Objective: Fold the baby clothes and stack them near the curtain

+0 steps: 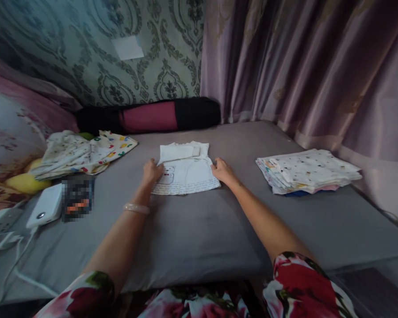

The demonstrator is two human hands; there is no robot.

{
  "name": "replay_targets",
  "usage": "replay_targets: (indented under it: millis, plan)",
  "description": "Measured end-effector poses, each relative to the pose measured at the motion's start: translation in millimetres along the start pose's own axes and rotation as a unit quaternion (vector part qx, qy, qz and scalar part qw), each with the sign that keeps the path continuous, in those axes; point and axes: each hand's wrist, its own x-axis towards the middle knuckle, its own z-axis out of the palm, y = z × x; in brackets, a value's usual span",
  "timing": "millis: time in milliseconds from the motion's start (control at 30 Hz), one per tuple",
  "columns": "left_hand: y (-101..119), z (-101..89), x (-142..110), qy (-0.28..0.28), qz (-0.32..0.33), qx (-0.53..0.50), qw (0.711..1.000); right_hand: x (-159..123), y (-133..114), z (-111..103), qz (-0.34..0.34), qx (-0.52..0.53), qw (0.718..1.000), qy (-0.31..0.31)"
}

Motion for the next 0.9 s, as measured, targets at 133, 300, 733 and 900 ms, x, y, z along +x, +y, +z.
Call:
replay_targets:
  millis: [133,300,733,900]
  plan:
    - [-15.8,-17.3,-8.4,-0.052,-0.009,-0.035,0.998,-16.9,-0.7,-5.3,-0.006,0.020,0.999,-0.032]
    - [-26.6,-39.3,-21.5,-0.147,-0.045,-0.083,0.985,-39.0,-0.1,-12.0,-0.023,0.102,0.991,-0.078]
    - [-53.2,-86.0,-60.5,-0.340,0.122,-0.254,0.897,-57.6,26.9,-27.7,-0.182,0.170,0.945,-0.211]
    - [-53.3,-68.0,-52.8,-0.208,0.162,-0.179,0.948,-43.5,25.0,-9.9,-0.185,0.118,0.975,-0.045]
